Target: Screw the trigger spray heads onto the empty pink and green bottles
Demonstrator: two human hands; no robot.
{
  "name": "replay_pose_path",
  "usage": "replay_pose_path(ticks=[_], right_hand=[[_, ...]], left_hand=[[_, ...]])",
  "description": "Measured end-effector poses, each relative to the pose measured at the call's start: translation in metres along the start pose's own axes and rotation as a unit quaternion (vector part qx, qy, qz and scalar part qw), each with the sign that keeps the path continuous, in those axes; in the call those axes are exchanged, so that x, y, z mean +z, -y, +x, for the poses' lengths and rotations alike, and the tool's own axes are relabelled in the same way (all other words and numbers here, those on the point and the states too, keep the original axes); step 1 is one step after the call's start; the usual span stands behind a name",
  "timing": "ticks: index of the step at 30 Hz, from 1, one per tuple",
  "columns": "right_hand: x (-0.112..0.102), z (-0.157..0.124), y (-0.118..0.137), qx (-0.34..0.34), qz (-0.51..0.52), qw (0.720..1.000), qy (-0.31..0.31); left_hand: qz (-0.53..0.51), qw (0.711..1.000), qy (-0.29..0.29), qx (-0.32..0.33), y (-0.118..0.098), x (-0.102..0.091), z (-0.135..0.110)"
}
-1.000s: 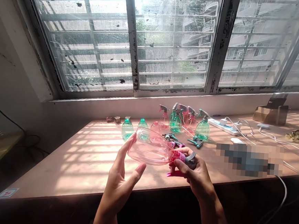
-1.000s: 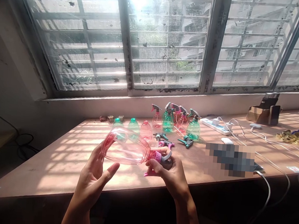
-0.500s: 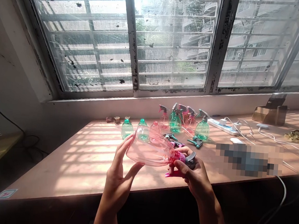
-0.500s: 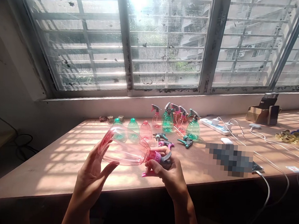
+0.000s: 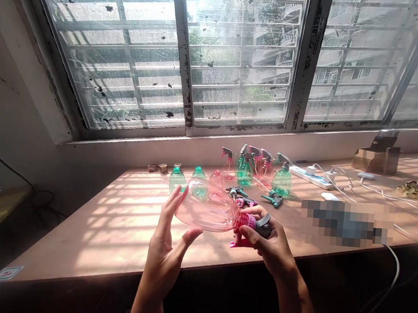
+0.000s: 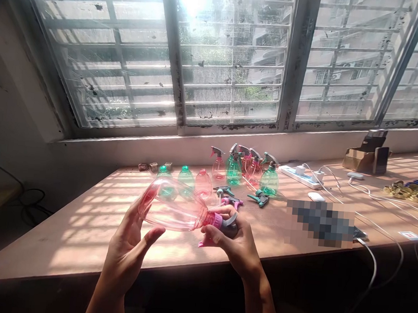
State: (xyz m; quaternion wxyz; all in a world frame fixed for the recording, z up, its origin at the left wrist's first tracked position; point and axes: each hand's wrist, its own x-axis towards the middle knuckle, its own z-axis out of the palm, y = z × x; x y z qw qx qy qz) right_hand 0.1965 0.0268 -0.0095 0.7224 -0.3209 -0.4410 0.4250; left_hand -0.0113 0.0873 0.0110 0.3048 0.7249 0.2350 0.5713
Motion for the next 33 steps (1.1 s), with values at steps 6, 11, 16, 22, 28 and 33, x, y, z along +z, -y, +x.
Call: replay_pose_path(ticks=[6,11,16,22,28,33], right_hand=[[0.0002,0.0008,-0.0004,-0.012,-0.002,1.000,0.003],[0.0021,0.0009,-0.0047,-0.015,-0.033,0.999,0.006],[0.0026,0.0020,-0.0018,-0.003,-0.022,1.000,-0.003],[0.0005,0.0018,0.0005,0.007,-0.034,0.999,-0.015],[0.0035,0.0015,-0.0034,-0.025,-0.035,0.999,-0.002],[0.0048,0.0033,-0.0024,-0.019,-0.034,0.999,-0.012]], left_hand=[[0.041,0.999,0.005,-0.032,0.0015,-0.0068,-0.0022],[0.011,0.998,-0.050,-0.037,0.0011,-0.0026,0.0010],[0.023,0.999,-0.025,-0.017,-0.0007,-0.0014,0.0022],[0.042,0.999,0.011,-0.004,0.0009,-0.0052,-0.0009],[-0.009,0.999,-0.032,-0.041,0.0002,-0.0015,-0.0012],[-0.009,0.999,-0.037,-0.027,-0.0010,0.0001,0.0012]])
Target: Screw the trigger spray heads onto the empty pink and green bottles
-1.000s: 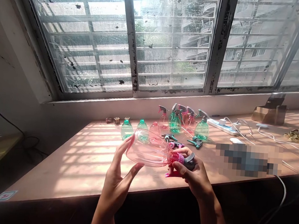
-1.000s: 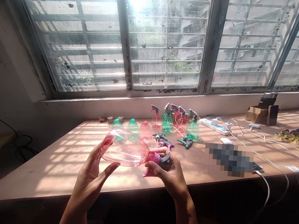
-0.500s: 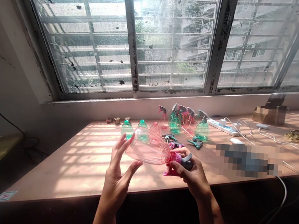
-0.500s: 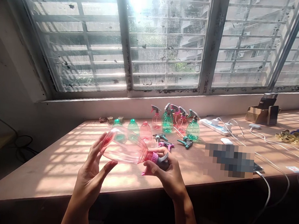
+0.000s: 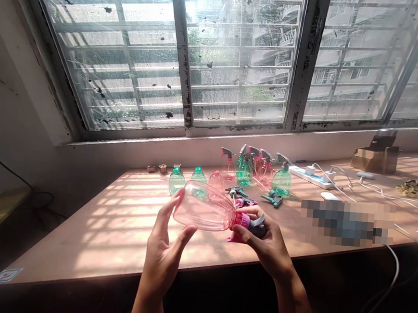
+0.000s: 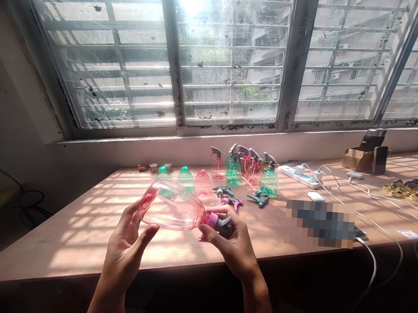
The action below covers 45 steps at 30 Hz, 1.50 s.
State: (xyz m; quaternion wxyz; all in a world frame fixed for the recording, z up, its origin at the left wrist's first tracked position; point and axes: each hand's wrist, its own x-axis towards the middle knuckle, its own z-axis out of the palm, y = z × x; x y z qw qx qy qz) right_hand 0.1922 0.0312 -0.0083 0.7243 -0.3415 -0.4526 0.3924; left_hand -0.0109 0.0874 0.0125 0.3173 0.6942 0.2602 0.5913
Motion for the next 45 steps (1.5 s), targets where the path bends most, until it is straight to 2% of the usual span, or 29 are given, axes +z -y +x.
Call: replay_pose_path(ticks=[3,7,10,15,17,20,24,29,32,39,43,45], right_hand=[[-0.001,0.001,0.001,0.003,-0.002,1.000,-0.001],[-0.001,0.001,0.001,-0.003,-0.008,1.000,0.000],[0.000,-0.001,0.000,-0.010,-0.008,1.000,0.002],[0.001,-0.002,-0.001,-0.009,-0.007,1.000,0.012],[0.001,-0.001,0.000,-0.004,-0.003,1.000,0.007],[0.001,0.000,0.003,0.011,0.007,1.000,-0.010],[-0.002,0.000,0.005,0.024,0.004,0.999,-0.025],[-0.003,0.001,0.003,-0.001,0.010,1.000,-0.002],[-0.002,0.001,0.002,0.012,0.009,1.000,0.004],[-0.005,0.003,0.004,0.043,0.035,0.998,-0.023],[-0.008,0.002,0.005,0.035,0.015,0.999,-0.024],[-0.008,0.002,0.005,0.025,0.008,1.000,-0.012]], left_hand=[[0.026,0.999,0.029,0.027,-0.001,-0.003,0.000],[0.011,0.997,0.067,0.031,-0.003,-0.005,-0.003],[0.003,0.999,0.045,0.017,-0.002,-0.003,-0.003],[-0.004,1.000,-0.031,-0.001,-0.001,0.002,0.000],[0.005,1.000,-0.020,0.006,-0.002,0.002,0.001],[0.024,0.999,0.026,0.018,-0.004,0.000,0.001],[0.035,0.997,0.065,-0.001,-0.006,-0.003,-0.001],[0.013,0.999,0.024,-0.031,0.000,-0.001,-0.002],[0.007,0.999,-0.006,-0.044,0.003,0.001,-0.001],[-0.003,0.999,0.052,0.015,-0.002,0.001,0.000],[-0.013,0.998,0.059,-0.011,0.002,0.000,-0.002],[-0.015,0.999,0.042,-0.029,0.004,0.000,-0.002]])
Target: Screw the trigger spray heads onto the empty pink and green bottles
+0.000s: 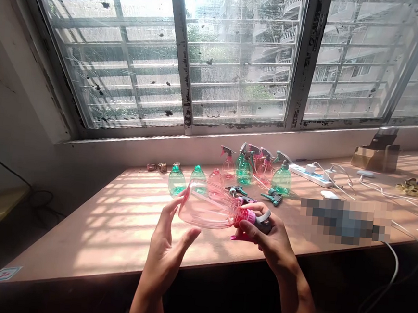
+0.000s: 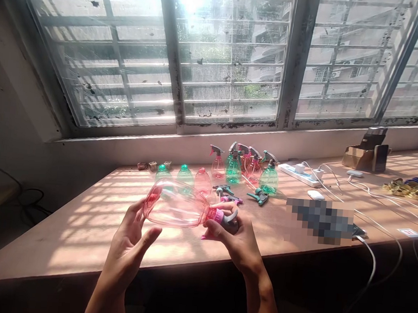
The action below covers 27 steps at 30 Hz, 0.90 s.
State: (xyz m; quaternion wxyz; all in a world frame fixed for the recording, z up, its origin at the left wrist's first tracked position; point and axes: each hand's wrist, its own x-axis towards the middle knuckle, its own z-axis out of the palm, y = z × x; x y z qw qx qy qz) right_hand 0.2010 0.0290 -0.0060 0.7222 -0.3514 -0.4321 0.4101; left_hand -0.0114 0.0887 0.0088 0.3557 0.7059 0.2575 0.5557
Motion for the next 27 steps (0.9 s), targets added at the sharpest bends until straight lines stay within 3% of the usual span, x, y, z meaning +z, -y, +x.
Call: replay_pose_path(ticks=[4,11,16,23,27], right_hand=[[0.0026,-0.0001,-0.0004,0.000,0.004,1.000,0.017],[0.0012,0.0014,-0.0012,0.025,0.036,0.999,0.003],[0.0018,-0.0003,-0.0008,0.011,0.014,1.000,0.004],[0.0082,-0.0015,-0.0049,-0.006,-0.001,1.000,0.020],[0.0095,0.0005,-0.0030,0.018,0.010,1.000,-0.005]], left_hand=[[-0.013,0.999,-0.036,-0.011,0.0011,0.0009,0.0019],[0.035,0.998,-0.005,0.042,0.0013,-0.0032,0.0018],[0.062,0.997,0.013,0.035,0.0006,-0.0037,0.0000],[0.018,0.998,-0.057,0.002,0.0038,0.0024,0.0030],[0.050,0.998,-0.027,0.031,0.0032,-0.0012,0.0035]])
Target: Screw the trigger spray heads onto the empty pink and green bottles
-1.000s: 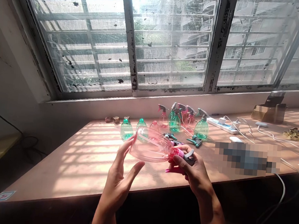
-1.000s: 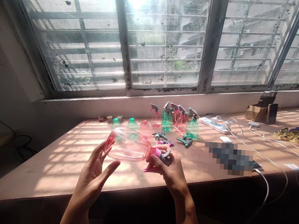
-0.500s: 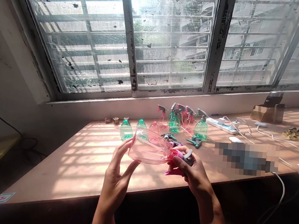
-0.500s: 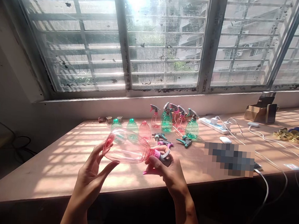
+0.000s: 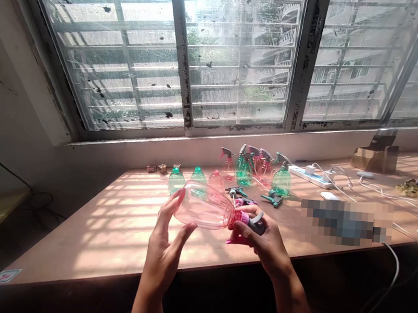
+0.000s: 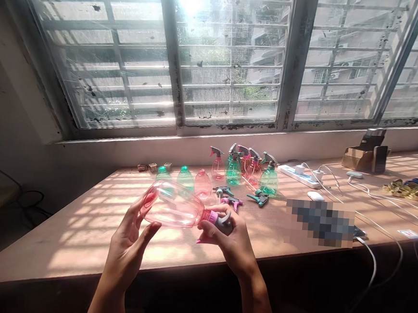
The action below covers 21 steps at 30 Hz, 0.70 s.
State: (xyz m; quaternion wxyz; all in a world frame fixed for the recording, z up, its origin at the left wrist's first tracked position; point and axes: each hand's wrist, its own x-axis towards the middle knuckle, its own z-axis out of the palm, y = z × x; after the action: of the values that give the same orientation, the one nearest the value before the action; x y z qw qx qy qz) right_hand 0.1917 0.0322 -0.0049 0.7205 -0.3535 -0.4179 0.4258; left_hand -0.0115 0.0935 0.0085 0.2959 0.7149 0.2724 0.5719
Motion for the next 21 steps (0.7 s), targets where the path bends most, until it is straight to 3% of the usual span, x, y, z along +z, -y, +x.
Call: replay_pose_path(ticks=[3,7,12,15,21], right_hand=[[-0.0005,0.0006,0.0022,0.007,0.001,1.000,-0.027],[-0.0005,-0.0009,0.0023,-0.021,-0.003,1.000,-0.014],[0.0017,-0.0022,-0.0029,-0.059,-0.028,0.998,0.013],[0.0028,-0.0010,-0.0038,-0.045,-0.027,0.998,0.018],[0.0002,0.0002,0.0015,0.021,0.030,0.999,0.004]], left_hand=[[0.032,0.999,0.028,0.029,-0.0019,-0.0034,-0.0016],[0.033,0.998,0.039,0.033,-0.0014,-0.0041,-0.0026],[-0.006,0.999,-0.035,0.015,0.0010,-0.0014,0.0000],[-0.009,0.999,-0.054,-0.001,0.0005,-0.0017,0.0005],[0.009,0.999,0.007,0.051,0.0002,-0.0050,-0.0011]])
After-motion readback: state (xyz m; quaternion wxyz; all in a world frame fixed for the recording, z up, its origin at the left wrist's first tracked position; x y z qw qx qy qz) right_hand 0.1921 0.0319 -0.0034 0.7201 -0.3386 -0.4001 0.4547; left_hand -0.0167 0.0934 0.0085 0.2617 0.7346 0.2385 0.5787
